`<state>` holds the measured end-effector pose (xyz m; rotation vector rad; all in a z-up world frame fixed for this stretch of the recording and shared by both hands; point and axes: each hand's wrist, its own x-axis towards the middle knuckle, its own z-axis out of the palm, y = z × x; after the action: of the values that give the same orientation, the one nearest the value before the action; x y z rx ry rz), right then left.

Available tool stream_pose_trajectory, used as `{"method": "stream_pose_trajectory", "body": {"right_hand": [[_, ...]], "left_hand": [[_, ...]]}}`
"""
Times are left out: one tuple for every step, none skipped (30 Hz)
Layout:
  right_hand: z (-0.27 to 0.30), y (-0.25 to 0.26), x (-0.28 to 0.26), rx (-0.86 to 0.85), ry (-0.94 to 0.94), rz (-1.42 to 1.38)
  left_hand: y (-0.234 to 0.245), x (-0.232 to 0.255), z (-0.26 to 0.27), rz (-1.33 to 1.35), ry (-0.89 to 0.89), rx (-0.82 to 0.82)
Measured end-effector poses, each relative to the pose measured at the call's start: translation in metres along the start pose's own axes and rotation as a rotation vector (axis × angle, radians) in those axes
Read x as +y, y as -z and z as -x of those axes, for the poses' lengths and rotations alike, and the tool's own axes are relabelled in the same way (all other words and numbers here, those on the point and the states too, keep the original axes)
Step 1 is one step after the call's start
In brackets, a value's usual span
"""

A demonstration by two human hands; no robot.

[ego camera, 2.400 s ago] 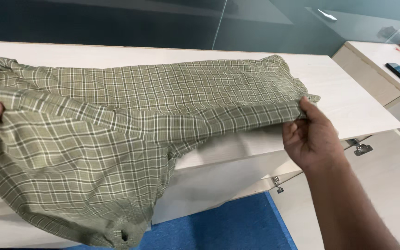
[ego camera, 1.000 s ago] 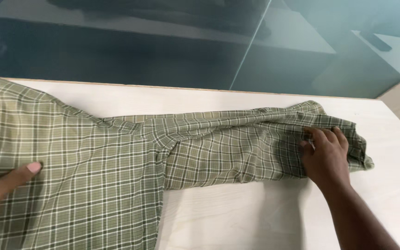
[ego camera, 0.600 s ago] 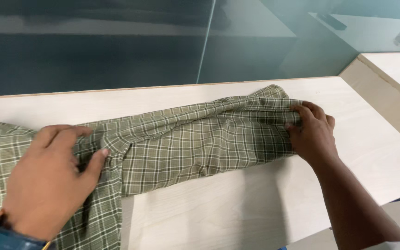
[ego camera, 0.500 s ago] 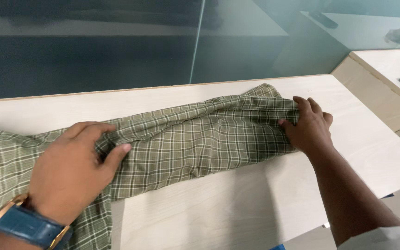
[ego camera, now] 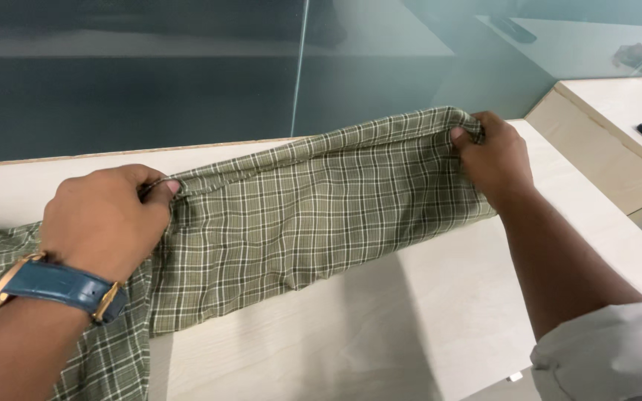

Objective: The person folds a green plaid shirt on a white table, smoothing the fabric and aligning the sleeves before folding it into a compact rectangle. The folded shirt is then placed into a cabinet. The person then picks up a light blue patterned shirt and begins buttoning it.

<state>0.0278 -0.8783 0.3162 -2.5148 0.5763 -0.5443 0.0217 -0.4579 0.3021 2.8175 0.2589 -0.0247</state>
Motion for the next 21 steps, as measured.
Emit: {"method": "stream_pose_trajectory", "body": {"right_hand": [[-0.005, -0.006, 0.001, 0.019, 0.031, 0.026], [-0.009, -0.018, 0.001, 0.060, 0.118, 0.120], [-0.012, -0.034, 0.001, 0.100, 0.205, 0.215], [-0.015, -0.043, 0.002, 0.140, 0.292, 0.309], [-0.016, -0.050, 0.003, 0.114, 0.266, 0.261], [-0.014, -0.059, 0.003, 0.084, 0.242, 0.217], [-0.010, -0.068, 0.000, 0.054, 0.218, 0.172], [-0.004, -0.075, 0.000, 0.009, 0.289, 0.187], [0.004, -0.082, -0.001, -0.035, 0.360, 0.202], [0.013, -0.087, -0.003, -0.079, 0.429, 0.216], [0.021, -0.091, -0.006, -0.161, 0.385, 0.257], [0.029, -0.093, -0.009, -0.240, 0.339, 0.298], [0.034, -0.094, -0.011, -0.318, 0.291, 0.339], [0.037, -0.094, -0.015, -0.355, 0.252, 0.373], [0.040, -0.095, -0.019, -0.390, 0.212, 0.406], [0.041, -0.093, -0.022, -0.429, 0.172, 0.441], [0.039, -0.090, -0.027, -0.450, 0.136, 0.422], [0.037, -0.088, -0.034, -0.467, 0.096, 0.403], [0.036, -0.088, -0.040, -0.484, 0.056, 0.384], [0.038, -0.091, -0.048, -0.417, 0.145, 0.327], [0.042, -0.095, -0.056, -0.348, 0.234, 0.270]], "left_hand": [[-0.003, -0.003, -0.004, 0.025, 0.055, -0.021], [-0.008, -0.006, -0.007, 0.007, -0.058, 0.096], [-0.014, -0.008, -0.010, -0.011, -0.172, 0.213], [-0.019, -0.011, -0.012, -0.030, -0.285, 0.330], [-0.022, -0.013, -0.011, -0.024, -0.270, 0.314], [-0.025, -0.012, -0.007, -0.017, -0.250, 0.295], [-0.025, -0.012, -0.002, -0.010, -0.231, 0.277], [-0.025, -0.011, 0.002, -0.010, -0.265, 0.244], [-0.025, -0.011, 0.008, -0.009, -0.298, 0.212], [-0.023, -0.011, 0.013, -0.010, -0.333, 0.178], [-0.023, -0.010, 0.017, -0.082, -0.357, 0.145], [-0.022, -0.009, 0.020, -0.155, -0.382, 0.113], [-0.022, -0.010, 0.021, -0.227, -0.405, 0.080], [-0.023, -0.012, 0.021, -0.225, -0.402, -0.003], [-0.024, -0.013, 0.019, -0.223, -0.397, -0.087], [-0.023, -0.013, 0.019, -0.221, -0.387, -0.173], [-0.021, -0.013, 0.019, -0.224, -0.344, -0.210], [-0.019, -0.011, 0.018, -0.227, -0.306, -0.246], [-0.018, -0.008, 0.018, -0.230, -0.268, -0.282], [-0.018, -0.003, 0.019, -0.209, -0.319, -0.220], [-0.019, 0.001, 0.020, -0.187, -0.368, -0.158]]}}
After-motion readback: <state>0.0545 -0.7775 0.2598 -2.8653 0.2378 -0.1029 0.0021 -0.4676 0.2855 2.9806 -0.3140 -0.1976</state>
